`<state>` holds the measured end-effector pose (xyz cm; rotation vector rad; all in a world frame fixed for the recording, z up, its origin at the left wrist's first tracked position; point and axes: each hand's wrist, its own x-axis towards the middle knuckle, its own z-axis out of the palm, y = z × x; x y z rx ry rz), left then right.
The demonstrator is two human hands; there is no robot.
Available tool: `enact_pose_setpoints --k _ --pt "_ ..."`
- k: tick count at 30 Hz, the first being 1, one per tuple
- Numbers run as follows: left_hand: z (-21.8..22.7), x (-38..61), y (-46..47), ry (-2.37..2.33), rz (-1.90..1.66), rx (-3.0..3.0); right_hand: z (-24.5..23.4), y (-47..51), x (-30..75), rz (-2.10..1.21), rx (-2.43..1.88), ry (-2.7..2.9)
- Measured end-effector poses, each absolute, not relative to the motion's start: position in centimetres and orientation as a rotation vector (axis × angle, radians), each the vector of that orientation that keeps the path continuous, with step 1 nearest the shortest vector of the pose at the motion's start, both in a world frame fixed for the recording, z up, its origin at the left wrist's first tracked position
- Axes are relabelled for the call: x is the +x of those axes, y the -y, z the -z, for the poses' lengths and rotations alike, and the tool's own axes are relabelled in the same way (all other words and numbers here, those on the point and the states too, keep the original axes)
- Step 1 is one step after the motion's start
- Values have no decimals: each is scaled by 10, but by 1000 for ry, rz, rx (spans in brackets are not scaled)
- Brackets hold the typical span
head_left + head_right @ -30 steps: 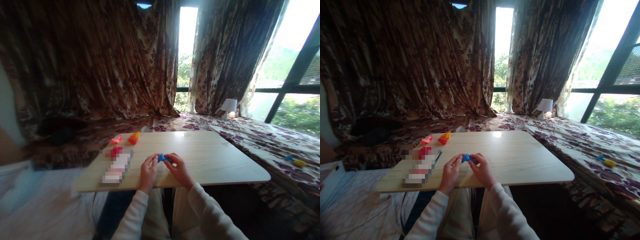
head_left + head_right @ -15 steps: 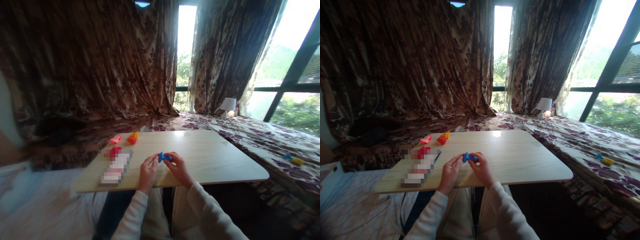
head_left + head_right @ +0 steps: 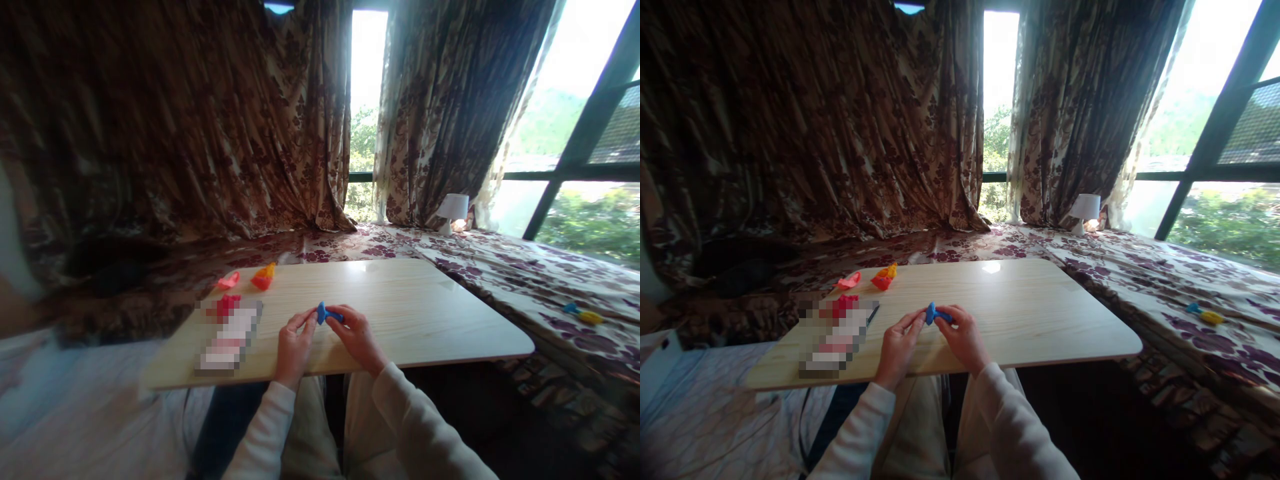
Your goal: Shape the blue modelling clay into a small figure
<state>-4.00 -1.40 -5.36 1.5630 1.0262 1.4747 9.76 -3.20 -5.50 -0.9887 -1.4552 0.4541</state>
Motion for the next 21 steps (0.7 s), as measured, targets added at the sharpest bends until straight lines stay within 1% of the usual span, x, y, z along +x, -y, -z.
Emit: enact_pose_setpoints --k 7,12,15,21 --pt "53 -39 14 -1080 -1496 1563 55 31 98 -520 -965 1452" --pt "52 -40 16 -1081 -1497 1537 60 29 98 -700 -943 1353" --pt "51 -40 16 -1041 -1492 1562 61 28 98 -798 -936 1281" --pt "53 -39 12 -927 -1453 1620 58 30 98 -851 -948 1260"
